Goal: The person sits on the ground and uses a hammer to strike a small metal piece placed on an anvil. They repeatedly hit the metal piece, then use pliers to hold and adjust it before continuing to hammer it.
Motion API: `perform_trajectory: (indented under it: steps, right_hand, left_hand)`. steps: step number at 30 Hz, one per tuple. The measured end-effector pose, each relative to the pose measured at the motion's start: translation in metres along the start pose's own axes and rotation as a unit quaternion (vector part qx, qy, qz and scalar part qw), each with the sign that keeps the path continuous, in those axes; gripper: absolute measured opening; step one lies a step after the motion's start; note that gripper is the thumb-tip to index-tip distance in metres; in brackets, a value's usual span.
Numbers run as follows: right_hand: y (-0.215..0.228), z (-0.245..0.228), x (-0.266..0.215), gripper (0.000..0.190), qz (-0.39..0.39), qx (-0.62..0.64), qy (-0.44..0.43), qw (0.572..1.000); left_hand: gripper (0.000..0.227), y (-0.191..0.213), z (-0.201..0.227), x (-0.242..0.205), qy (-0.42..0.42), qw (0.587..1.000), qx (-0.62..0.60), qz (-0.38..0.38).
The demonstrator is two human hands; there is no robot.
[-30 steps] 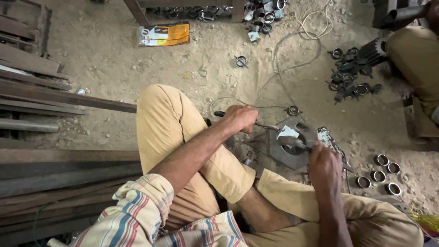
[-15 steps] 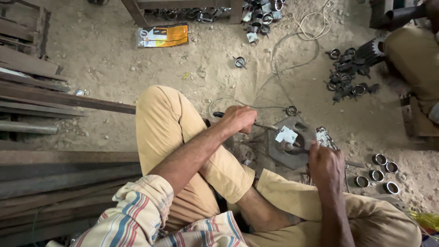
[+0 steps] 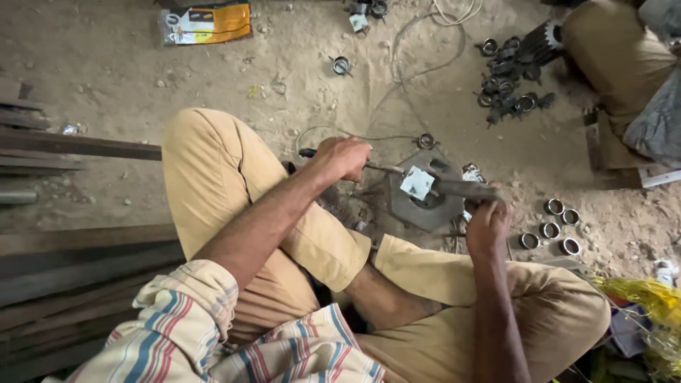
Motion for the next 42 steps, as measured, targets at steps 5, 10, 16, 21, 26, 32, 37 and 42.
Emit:
perform_trajectory:
  steps: [5, 10, 16, 21, 26, 32, 37, 42]
  right_hand:
    - [-0.008, -0.008, -0.007, 0.056, -0.093, -0.458, 0.046, 0.883]
    - [-0.017, -0.035, -0.013, 0.048, -0.039, -0.308, 0.1, 0.945]
    - [-0.018, -0.02, -0.009, 0.053, -0.121, -0.537, -0.021, 0.834]
    - [-0.003, -0.014, 0.006, 0.037, -0.069, -0.292, 0.147, 0.942]
    - [-0.011, -0.001, 0.0, 0.044, -0.072, -0.254, 0.08, 0.961]
    - [-0.017, -0.027, -0.01, 0.054, -0.063, -0.403, 0.202, 0.89]
    - [-0.023, -0.021, -0.007, 0.043, -0.126, -0.212, 0.094, 0.965]
    - [-0.012, -0.018, 0.009, 0.055, -0.082, -0.471, 0.255, 0.84]
  left_hand:
    - [0.019, 0.004, 0.003, -0.001, 0.007, 1.0, -0.005, -0.008]
    - [0.014, 0.002, 0.004, 0.001, 0.036, 0.997, 0.003, -0.064]
    - [0.017, 0.009, 0.005, -0.002, 0.02, 0.999, 0.008, -0.039]
    - [0.019, 0.009, 0.006, -0.002, 0.008, 1.0, -0.002, -0.001]
    - [0.02, 0.008, 0.004, -0.006, -0.001, 1.0, -0.001, 0.002]
    - [0.019, 0.015, 0.004, -0.005, 0.013, 1.0, -0.01, 0.009]
    - [0.015, 0.011, 0.003, -0.004, -0.005, 1.0, -0.007, -0.001]
    - [0.013, 0.008, 0.005, 0.003, 0.028, 0.999, -0.007, -0.029]
Point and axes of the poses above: each hand's wrist, its own x-axis towards the middle knuckle, its own y-axis out of the back of the hand, z = x × y, the point moved 2 cm from there along x, towards the middle knuckle, and after that the axes turned 13 degrees about x, right-handed, at the moved point
